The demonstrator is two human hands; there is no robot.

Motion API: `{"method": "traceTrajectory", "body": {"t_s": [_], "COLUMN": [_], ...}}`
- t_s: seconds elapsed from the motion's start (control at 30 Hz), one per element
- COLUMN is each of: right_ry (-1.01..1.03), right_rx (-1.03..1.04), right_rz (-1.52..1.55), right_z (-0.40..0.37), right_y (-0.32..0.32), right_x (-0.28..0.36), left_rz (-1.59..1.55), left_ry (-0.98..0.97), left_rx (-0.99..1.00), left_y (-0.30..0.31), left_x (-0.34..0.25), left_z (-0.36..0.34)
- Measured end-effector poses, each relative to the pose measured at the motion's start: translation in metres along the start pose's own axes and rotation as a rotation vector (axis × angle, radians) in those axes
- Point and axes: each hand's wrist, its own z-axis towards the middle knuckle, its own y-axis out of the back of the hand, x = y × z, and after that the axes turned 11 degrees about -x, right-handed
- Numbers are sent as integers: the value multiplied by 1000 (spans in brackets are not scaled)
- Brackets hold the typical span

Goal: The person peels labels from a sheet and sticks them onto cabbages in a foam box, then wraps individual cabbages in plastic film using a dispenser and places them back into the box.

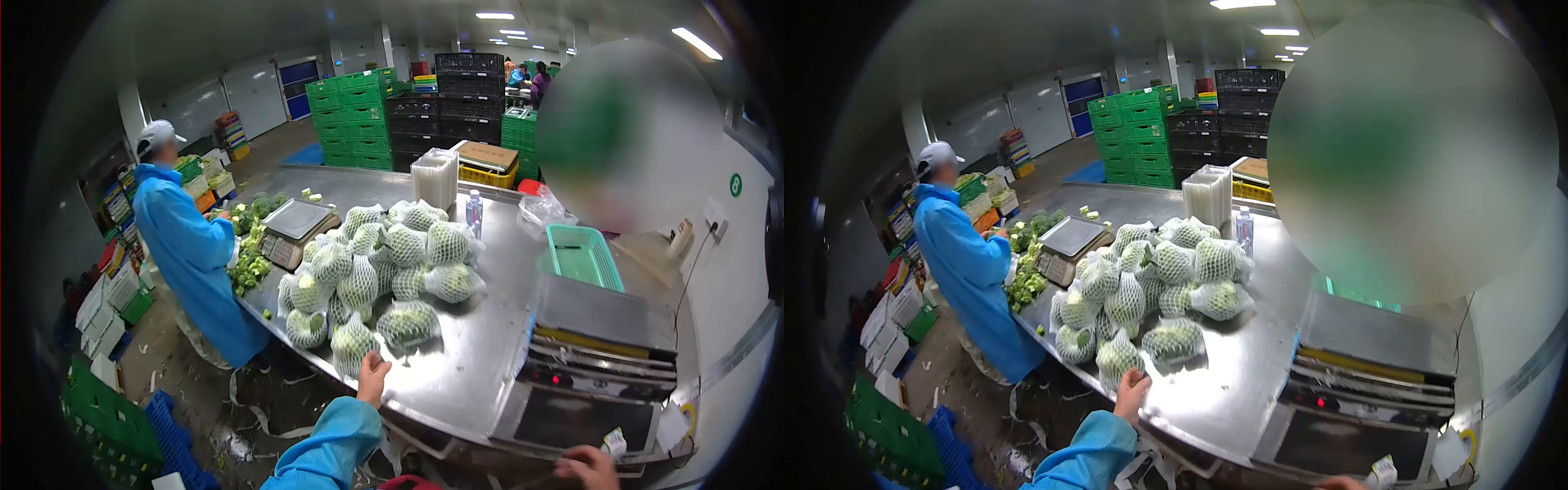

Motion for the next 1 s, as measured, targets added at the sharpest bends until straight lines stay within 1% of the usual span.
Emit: {"method": "traceTrajectory", "body": {"t_s": [0.03,0.1,0.13,0.17,0.2,0.23,0.27,0.3,0.33,0.37,0.4,0.43,0.47,0.5,0.53,0.57,0.6,0.63,0.7,0.73,0.77,0.8,0.83,0.87,0.9,0.93,0.97,1.0], "right_ry": [70,-101,-155,-255,-270,-283,-307,-314,-327,-332,-230,-134,-81,-85,-149,-211,-211,-237,-284,-344,-340,-344,-348,-307,-311,-240,-180,-76], "right_rx": [102,248,295,257,236,179,126,99,78,71,97,126,69,76,-9,-96,-93,-110,-143,-90,-93,-65,-41,-68,-87,-77,-79,-99], "right_rz": [60,204,306,332,309,273,235,164,87,90,102,113,145,143,189,236,236,167,41,93,101,235,372,535,557,512,468,460], "right_z": [38,126,167,204,249,275,297,321,341,352,356,358,370,369,367,362,356,348,336,333,334,334,331,335,344,350,340,328], "right_y": [-46,-124,-162,-197,-228,-257,-283,-305,-325,-343,-356,-367,-377,-381,-381,-379,-376,-373,-372,-376,-382,-386,-390,-396,-391,-384,-371,-356], "right_x": [1,-3,-1,9,2,8,11,5,-4,-11,-20,-31,-43,-42,-41,-35,-28,-21,-9,-10,-11,-13,-16,-22,-25,-26,-18,-13], "left_rz": [-5,80,87,50,-3,-38,5,140,272,309,349,89,240,394,405,418,588,592,1160,1166,1179,1187,1191,1146,1109,1023,962,899], "left_ry": [14,-51,-120,50,46,124,129,-10,-176,-425,-349,-241,-478,-709,-615,-673,-764,-767,-351,-357,-267,-174,-182,-135,-89,-151,26,-82], "left_rx": [8,2,100,58,64,103,-33,-14,33,161,150,287,163,29,245,250,220,218,552,551,629,712,725,775,827,827,803,755], "left_y": [-6,-16,-14,-28,-35,-38,-49,-49,-41,-23,-22,-19,-24,-32,-31,-38,-44,-49,-57,-59,-61,-65,-68,-71,-73,-74,-81,-83], "left_x": [1,15,39,12,29,37,27,26,47,143,88,70,40,9,-13,-27,-30,-36,-49,-40,-25,-22,-20,-30,-41,-55,-69,-82], "left_z": [22,58,85,70,83,92,77,69,67,101,65,61,62,67,91,110,131,149,183,199,213,214,214,205,194,170,150,125]}}
